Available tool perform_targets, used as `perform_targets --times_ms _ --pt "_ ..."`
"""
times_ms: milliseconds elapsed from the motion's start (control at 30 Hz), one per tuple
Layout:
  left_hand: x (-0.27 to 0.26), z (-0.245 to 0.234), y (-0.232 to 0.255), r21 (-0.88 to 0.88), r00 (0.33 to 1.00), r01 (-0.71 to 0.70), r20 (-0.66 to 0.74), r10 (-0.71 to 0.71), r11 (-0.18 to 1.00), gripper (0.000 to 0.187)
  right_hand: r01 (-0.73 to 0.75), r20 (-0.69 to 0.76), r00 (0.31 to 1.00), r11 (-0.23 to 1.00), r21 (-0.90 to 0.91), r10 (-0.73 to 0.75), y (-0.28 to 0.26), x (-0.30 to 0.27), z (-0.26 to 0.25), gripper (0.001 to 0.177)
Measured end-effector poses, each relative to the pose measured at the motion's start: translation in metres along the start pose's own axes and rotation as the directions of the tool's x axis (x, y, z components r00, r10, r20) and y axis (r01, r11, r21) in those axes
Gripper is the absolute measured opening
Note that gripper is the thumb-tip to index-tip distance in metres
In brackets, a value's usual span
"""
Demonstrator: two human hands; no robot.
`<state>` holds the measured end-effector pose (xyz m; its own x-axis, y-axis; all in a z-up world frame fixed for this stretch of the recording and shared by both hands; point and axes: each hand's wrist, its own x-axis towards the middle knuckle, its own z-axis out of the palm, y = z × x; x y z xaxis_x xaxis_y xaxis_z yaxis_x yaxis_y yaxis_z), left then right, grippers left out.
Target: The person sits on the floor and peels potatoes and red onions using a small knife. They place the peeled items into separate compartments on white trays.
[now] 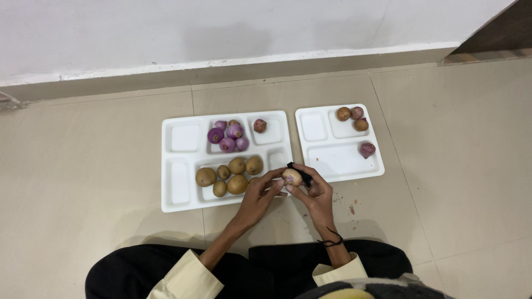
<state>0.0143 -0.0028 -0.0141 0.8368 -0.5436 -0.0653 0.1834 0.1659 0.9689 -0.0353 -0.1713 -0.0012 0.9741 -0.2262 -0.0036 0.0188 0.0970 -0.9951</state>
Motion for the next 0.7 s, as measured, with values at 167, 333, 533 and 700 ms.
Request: perform_targets --times_ms 167,333,533,700 --pt "0.005 -0.007 -0.021 -0.17 0.999 -0.039 -0.012 0.037 0.985 0.045 0.106 -0.048 0.992 0.984 -0.142 -0.114 0.005 0.0 0.001 0.048" --pt "0.007 -0.01 -0.018 -0.16 0.992 0.058 -0.101 -0.075 0.985 0.054 0.096 -0.119 0.986 0.986 -0.135 -0.113 0.001 -0.001 0.004 0.034" --pt "0.005 -0.009 -0.011 -0.18 0.998 -0.001 -0.066 -0.011 0.984 0.047 0.162 -0.098 0.976 0.951 -0.263 -0.193 -0.004 -0.008 0.009 0.022" --pt "0.006 -0.013 -0.012 -0.223 1.0 0.018 -0.021 -0.023 0.975 0.046 0.319 -0.057 0.913 0.795 -0.516 -0.404 -0.009 -0.014 0.016 0.024"
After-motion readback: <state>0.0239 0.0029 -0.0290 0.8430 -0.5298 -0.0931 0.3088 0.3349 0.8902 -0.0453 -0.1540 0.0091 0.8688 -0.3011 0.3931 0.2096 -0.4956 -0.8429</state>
